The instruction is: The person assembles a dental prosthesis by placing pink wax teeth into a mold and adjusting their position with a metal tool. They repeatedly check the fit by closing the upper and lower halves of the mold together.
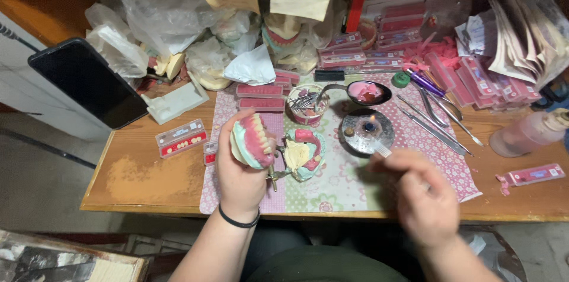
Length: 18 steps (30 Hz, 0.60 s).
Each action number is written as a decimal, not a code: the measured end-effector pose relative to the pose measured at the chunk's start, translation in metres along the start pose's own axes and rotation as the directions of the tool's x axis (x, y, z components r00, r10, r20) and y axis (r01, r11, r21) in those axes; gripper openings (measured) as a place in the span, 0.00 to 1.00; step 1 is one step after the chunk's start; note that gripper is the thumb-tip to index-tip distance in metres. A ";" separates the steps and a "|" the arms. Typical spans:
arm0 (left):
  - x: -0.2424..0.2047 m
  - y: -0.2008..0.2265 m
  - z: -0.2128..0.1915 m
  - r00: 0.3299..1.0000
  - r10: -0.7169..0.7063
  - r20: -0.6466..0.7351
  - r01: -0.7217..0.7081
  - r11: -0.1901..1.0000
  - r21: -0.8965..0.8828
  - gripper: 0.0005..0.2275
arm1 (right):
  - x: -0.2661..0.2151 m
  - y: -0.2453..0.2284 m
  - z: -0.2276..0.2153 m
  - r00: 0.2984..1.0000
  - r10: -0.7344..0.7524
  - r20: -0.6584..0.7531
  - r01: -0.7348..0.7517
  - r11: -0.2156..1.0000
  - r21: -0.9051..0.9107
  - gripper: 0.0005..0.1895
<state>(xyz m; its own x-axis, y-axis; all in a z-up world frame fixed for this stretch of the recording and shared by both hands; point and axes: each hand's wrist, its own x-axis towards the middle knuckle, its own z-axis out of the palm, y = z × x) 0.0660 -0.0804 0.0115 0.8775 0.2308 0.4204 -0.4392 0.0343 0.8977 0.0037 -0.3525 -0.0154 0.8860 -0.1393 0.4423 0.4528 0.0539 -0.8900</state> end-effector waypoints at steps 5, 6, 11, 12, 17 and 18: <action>0.007 0.008 -0.003 0.991 -0.055 0.120 0.063 0.995 -0.071 0.20 | 0.037 -0.020 -0.045 0.978 0.195 0.071 -0.205 0.960 0.193 0.31; 0.010 0.008 -0.004 0.986 -0.039 0.163 0.050 0.997 -0.060 0.19 | 0.039 -0.022 -0.052 0.974 0.225 0.011 -0.225 0.970 0.092 0.27; 0.020 0.011 -0.005 0.968 -0.084 0.237 0.091 0.996 -0.020 0.18 | 0.032 -0.014 -0.066 0.931 0.247 -0.269 -0.363 0.702 -0.612 0.06; 0.022 0.013 -0.004 0.966 -0.088 0.242 0.089 0.996 0.006 0.18 | 0.029 -0.013 -0.066 0.936 0.230 -0.267 -0.350 0.518 -0.781 0.07; 0.028 0.020 -0.010 0.951 -0.093 0.295 0.071 0.994 0.085 0.23 | 0.027 -0.005 -0.070 0.992 0.106 -0.062 -0.097 0.373 -0.923 0.09; 0.028 0.020 -0.012 0.941 -0.158 0.299 0.143 0.987 0.071 0.28 | 0.026 0.002 -0.072 0.998 0.061 -0.013 -0.033 0.343 -0.939 0.09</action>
<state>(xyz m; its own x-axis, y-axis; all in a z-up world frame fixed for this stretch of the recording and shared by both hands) 0.0792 -0.0616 0.0395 0.9528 -0.0793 0.2930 -0.2941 -0.0024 0.9558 0.0205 -0.4277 -0.0132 0.9107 -0.1487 0.3853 0.0316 -0.9052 -0.4239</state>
